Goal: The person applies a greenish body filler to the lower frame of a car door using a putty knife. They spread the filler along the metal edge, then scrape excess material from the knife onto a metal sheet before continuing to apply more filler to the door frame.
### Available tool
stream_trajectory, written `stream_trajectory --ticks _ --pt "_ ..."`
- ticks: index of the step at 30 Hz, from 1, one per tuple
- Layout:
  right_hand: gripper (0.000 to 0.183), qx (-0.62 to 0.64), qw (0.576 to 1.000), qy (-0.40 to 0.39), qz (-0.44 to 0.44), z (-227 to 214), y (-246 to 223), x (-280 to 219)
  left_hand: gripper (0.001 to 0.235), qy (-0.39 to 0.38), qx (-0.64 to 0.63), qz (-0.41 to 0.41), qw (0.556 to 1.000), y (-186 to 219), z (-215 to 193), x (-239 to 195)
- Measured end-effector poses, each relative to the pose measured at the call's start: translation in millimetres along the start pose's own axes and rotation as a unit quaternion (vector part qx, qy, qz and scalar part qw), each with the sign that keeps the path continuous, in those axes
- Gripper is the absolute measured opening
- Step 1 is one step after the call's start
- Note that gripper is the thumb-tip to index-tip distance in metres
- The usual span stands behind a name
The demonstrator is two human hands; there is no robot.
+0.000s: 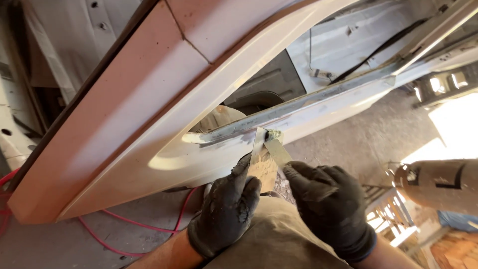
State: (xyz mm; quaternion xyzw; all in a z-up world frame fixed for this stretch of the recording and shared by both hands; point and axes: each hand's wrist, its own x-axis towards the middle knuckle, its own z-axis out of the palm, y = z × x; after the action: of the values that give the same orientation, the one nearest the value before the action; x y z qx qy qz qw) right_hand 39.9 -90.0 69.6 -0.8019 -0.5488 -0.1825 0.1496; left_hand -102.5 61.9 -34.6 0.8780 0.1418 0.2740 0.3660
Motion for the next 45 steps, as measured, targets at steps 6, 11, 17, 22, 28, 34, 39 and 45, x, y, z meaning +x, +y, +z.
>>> stream_trajectory --ticks 6,11,17,22,28,34,39,45 --pt "0.039 0.028 0.998 -0.064 -0.006 7 -22 1 0.060 -0.096 -0.007 -0.118 0.988 -2 -9 -2" --pt "0.032 0.143 0.987 -0.074 -0.027 3 -21 -2 0.048 -0.007 -0.095 0.006 0.995 -14 -27 18" --pt "0.019 0.386 0.839 -0.053 0.380 0 13 -30 0.052 -0.012 -0.097 -0.083 0.992 -49 -39 17" --pt "0.033 0.594 0.687 -0.004 0.418 16 50 -55 0.052 -0.090 -0.238 -0.312 0.915 -57 -73 9" --pt "0.027 0.620 0.644 0.026 0.448 54 86 -71 0.038 -0.108 -0.129 -0.359 0.918 -86 -77 -46" --pt "0.021 0.326 0.920 -0.087 0.199 97 86 -5 0.049 -0.156 -0.093 -0.519 0.835 -75 -87 -43" --pt "0.023 0.310 0.941 -0.123 0.047 148 79 23 0.056 -0.168 -0.044 -0.571 0.802 -69 -85 -55" --pt "0.043 0.070 0.974 -0.182 -0.116 182 88 21 0.072 -0.147 -0.004 -0.552 0.821 -97 -63 -119"
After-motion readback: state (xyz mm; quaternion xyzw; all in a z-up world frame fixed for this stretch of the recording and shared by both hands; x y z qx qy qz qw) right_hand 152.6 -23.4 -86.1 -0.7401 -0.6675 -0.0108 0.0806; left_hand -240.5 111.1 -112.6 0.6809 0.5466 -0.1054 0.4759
